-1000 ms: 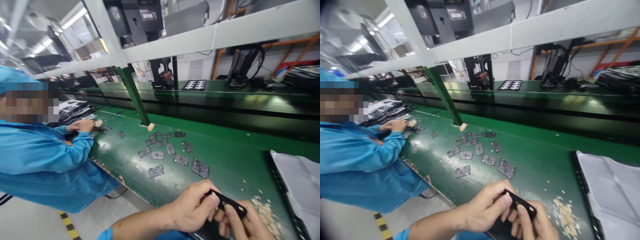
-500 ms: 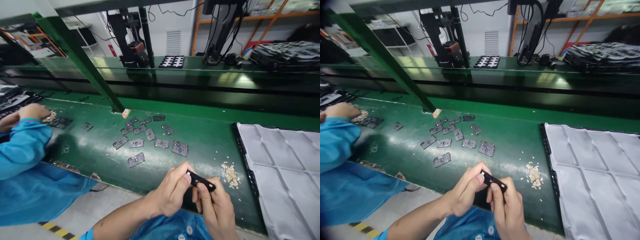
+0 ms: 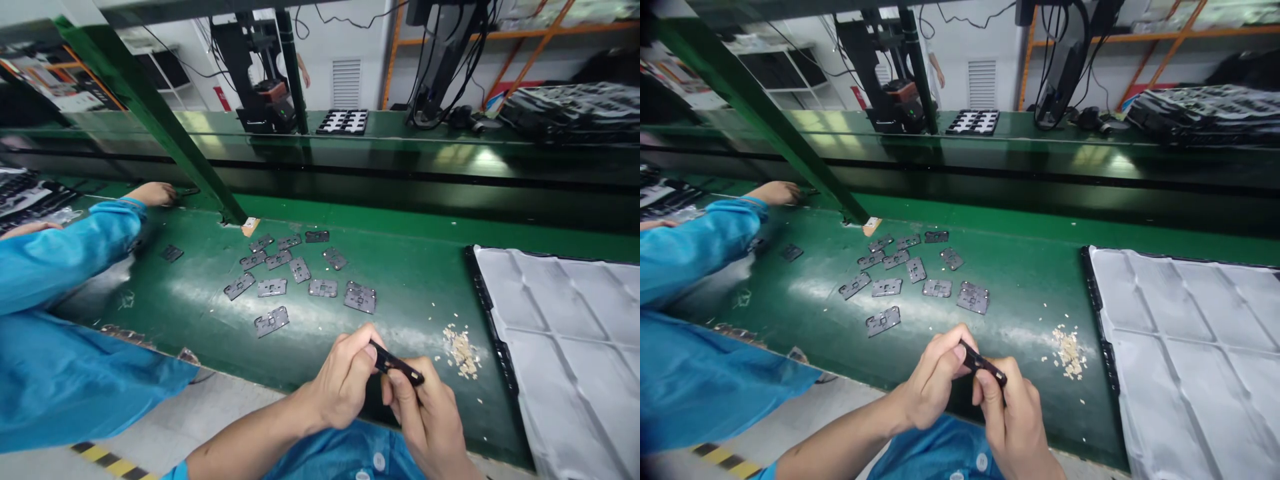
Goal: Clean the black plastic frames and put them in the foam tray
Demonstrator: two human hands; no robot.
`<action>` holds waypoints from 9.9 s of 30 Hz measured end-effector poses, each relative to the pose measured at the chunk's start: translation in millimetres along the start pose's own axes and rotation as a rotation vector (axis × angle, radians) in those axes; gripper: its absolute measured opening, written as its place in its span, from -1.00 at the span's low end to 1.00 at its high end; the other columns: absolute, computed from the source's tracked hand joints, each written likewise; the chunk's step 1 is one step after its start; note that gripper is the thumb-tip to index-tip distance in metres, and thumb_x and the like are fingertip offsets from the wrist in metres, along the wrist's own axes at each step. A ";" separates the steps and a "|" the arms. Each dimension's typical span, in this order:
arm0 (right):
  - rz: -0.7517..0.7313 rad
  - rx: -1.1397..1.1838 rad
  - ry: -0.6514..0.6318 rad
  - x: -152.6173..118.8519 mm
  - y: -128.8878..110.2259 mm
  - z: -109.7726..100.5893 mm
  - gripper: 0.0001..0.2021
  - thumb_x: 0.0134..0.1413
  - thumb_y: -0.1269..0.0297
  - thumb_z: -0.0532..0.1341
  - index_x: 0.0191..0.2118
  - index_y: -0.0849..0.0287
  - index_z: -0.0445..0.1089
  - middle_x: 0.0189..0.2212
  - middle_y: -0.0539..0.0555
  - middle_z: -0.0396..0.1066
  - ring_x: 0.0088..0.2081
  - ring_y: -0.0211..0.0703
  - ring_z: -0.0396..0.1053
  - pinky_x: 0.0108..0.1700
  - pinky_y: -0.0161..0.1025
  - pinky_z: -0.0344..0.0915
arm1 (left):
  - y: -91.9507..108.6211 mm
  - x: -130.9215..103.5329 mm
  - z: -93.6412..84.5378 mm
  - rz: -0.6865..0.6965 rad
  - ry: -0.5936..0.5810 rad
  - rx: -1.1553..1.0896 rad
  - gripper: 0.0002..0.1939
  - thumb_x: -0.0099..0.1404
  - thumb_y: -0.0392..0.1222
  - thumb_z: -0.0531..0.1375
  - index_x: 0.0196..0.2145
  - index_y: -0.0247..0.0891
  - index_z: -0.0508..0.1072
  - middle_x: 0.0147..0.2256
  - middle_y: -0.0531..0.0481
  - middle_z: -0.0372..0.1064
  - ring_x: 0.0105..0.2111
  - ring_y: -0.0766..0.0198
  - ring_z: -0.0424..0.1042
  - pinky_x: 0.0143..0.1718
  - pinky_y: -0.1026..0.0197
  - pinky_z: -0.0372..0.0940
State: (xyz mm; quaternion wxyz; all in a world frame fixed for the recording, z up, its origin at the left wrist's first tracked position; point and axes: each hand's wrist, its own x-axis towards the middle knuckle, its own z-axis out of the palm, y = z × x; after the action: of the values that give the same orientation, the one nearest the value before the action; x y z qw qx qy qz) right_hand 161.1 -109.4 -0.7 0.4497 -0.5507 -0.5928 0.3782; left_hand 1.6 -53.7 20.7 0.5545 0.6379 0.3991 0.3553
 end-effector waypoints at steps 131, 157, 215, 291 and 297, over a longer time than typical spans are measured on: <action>-0.314 -0.013 0.433 -0.8 15.0 -23.4 -0.73 0.21 0.60 0.33 -0.03 0.18 0.45 -0.13 0.13 0.55 -0.10 -0.18 0.61 -0.08 -0.33 0.61 | 0.6 4.7 1.5 -0.076 -0.175 0.024 -0.68 0.62 -0.08 -0.09 -0.26 -0.21 0.30 -0.45 0.10 0.18 -0.44 0.28 0.21 -0.37 0.24 0.13; -0.358 0.029 0.329 -1.2 12.3 -18.3 -0.62 0.15 0.70 0.33 0.00 0.17 0.40 -0.16 0.09 0.55 -0.12 -0.23 0.59 -0.09 -0.42 0.60 | -14.5 6.3 23.5 -0.008 0.076 -0.151 -0.52 0.63 0.03 -0.08 -0.13 -0.31 0.53 -0.43 -0.02 0.48 -0.49 0.32 0.37 -0.48 0.32 0.17; 0.218 0.324 0.313 -7.0 4.9 -4.0 -0.80 0.37 0.15 0.30 -0.18 0.15 0.60 -0.36 0.05 0.51 -0.49 -0.27 0.42 -0.49 -0.40 0.42 | -14.3 -32.9 37.3 -0.266 0.081 -0.032 -0.55 0.64 0.11 -0.18 -0.20 -0.18 0.32 -0.39 0.03 0.31 -0.36 0.21 0.34 -0.27 0.21 0.31; 0.493 0.482 0.025 -5.8 20.1 -49.7 -0.58 0.33 0.12 0.37 0.18 0.20 0.46 -0.57 -0.02 0.53 -0.54 -0.20 0.51 -0.37 -0.27 0.55 | -17.1 16.3 27.9 -0.291 -0.128 -0.100 -0.68 0.55 -0.12 0.02 -0.40 -0.21 0.23 -0.47 0.14 0.15 -0.46 0.36 0.14 -0.41 0.25 0.06; 0.397 0.348 0.081 -0.3 12.9 -47.3 -0.60 0.33 0.12 0.36 0.17 0.18 0.46 -0.56 -0.01 0.54 -0.52 -0.20 0.53 -0.33 -0.31 0.56 | -13.8 29.6 19.1 -0.248 -0.081 -0.080 -0.76 0.50 -0.09 0.10 -0.32 -0.23 0.37 -0.42 0.10 0.27 -0.39 0.30 0.26 -0.31 0.21 0.18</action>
State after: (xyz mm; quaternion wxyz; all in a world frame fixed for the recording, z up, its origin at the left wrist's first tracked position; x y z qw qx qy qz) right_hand 210.1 -110.5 1.7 0.4779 -0.5852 -0.3806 0.5332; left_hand 29.8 -34.2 4.8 0.6348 0.5748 0.4379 0.2736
